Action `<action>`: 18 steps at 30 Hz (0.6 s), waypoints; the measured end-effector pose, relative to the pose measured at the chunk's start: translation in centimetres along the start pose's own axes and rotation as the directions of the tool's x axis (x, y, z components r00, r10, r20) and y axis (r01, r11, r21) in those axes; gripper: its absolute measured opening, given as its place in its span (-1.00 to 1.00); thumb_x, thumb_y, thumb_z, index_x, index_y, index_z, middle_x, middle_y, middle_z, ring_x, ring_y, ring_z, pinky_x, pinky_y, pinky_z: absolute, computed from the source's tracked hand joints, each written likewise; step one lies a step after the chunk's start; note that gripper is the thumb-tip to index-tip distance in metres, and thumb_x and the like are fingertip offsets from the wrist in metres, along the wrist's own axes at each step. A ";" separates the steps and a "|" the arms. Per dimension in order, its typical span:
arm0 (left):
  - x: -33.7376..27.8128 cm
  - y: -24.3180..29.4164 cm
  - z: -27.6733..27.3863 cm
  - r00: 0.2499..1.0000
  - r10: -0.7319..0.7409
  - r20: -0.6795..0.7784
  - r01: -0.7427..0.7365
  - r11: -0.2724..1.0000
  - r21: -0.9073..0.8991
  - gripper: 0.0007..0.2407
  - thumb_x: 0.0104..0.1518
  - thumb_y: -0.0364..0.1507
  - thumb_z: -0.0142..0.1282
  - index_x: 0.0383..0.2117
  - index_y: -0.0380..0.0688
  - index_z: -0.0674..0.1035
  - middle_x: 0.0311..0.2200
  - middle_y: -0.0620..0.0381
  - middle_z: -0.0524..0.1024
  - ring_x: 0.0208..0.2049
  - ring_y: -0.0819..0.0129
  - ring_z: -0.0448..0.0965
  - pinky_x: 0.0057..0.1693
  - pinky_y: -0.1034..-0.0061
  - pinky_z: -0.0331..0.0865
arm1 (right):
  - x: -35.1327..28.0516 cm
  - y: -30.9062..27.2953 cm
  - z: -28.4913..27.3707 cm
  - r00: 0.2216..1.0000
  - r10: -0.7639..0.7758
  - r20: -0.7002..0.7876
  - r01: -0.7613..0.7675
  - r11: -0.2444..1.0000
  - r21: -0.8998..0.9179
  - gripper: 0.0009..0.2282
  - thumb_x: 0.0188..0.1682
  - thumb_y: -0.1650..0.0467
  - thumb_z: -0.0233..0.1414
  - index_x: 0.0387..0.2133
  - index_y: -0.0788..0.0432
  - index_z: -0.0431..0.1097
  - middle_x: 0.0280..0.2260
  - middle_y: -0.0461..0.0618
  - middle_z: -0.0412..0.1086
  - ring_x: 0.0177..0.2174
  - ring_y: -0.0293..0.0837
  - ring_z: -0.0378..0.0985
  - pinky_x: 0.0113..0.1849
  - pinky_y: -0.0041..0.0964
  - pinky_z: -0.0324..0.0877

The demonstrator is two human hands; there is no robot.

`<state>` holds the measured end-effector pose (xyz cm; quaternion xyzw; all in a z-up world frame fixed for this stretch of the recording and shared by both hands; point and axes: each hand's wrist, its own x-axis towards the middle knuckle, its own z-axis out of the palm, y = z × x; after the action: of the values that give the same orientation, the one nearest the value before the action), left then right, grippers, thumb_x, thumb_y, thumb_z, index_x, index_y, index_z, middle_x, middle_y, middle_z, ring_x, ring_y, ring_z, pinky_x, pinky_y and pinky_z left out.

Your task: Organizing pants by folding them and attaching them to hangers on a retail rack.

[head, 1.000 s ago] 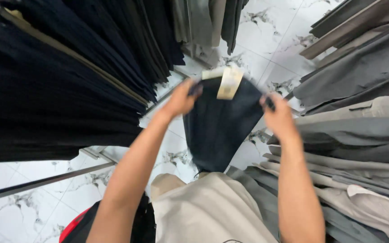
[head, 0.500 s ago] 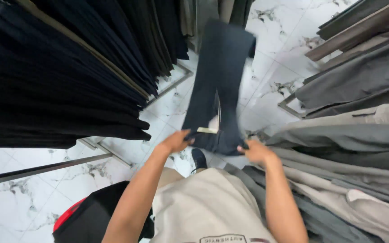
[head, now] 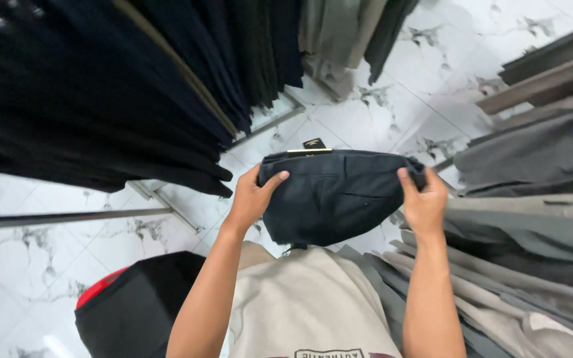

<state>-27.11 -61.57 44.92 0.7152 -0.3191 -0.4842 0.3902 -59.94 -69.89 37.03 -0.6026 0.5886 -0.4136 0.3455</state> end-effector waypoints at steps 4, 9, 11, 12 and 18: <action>-2.0 2.3 -1.6 0.991 0.122 -0.064 -0.127 0.989 -0.079 -0.74 0.18 -0.21 0.26 -0.25 -0.14 0.67 -0.37 -0.04 0.68 -0.30 0.26 0.67 -0.14 0.34 0.59 | 1.8 -1.3 0.4 0.990 -0.137 -0.018 0.137 0.962 0.237 -0.93 0.19 0.47 0.15 -0.26 0.21 0.43 -0.36 -0.09 0.43 -0.26 -0.31 0.39 -0.06 -0.30 0.41; -3.9 0.2 -3.5 0.976 0.196 -0.090 -0.213 0.941 -0.264 -0.77 0.25 -0.28 0.19 -0.30 -0.22 0.64 -0.42 0.00 0.65 -0.32 0.39 0.55 -0.14 0.34 0.57 | 4.0 -0.5 1.8 0.984 -0.180 0.016 0.151 0.868 0.473 -0.96 0.21 0.47 0.07 -0.15 0.18 0.41 -0.21 -0.06 0.47 -0.12 -0.31 0.48 0.06 -0.28 0.45; -3.8 -3.1 -3.7 0.977 0.194 -0.083 -0.210 0.928 -0.308 -0.82 0.21 -0.34 0.25 -0.41 -0.21 0.66 -0.49 0.10 0.63 -0.39 0.45 0.54 -0.20 0.43 0.57 | 4.6 -2.9 2.8 0.988 -0.139 0.061 0.069 0.767 0.638 -0.88 0.18 0.48 0.06 -0.06 0.21 0.36 -0.16 0.02 0.48 -0.08 -0.20 0.57 0.09 -0.21 0.52; -4.5 -2.7 -4.0 0.974 0.186 -0.131 -0.218 0.925 -0.312 -0.82 0.21 -0.34 0.25 -0.41 -0.21 0.66 -0.49 0.10 0.63 -0.39 0.45 0.54 -0.20 0.43 0.57 | 4.7 -3.8 3.0 0.982 -0.161 0.100 0.058 0.757 0.650 -0.88 0.18 0.48 0.06 -0.06 0.21 0.36 -0.16 0.02 0.48 -0.08 -0.20 0.57 0.09 -0.21 0.52; -8.3 -2.3 -6.1 0.954 -0.065 -0.294 -0.014 0.966 -0.257 -0.67 0.20 -0.09 0.07 -0.51 -0.07 0.47 -0.60 0.33 0.22 -0.54 0.55 0.17 -0.36 0.63 0.09 | 5.1 -7.6 5.6 0.916 -0.049 0.399 -0.209 0.788 0.578 -0.59 0.01 0.49 0.14 0.14 0.06 0.25 -0.15 0.04 0.39 -0.13 -0.25 0.45 0.06 -0.38 0.38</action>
<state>-23.89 -51.99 48.00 0.7280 -0.1816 -0.4122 0.5169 -51.83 -74.79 42.01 -0.5030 0.3675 -0.4360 0.6495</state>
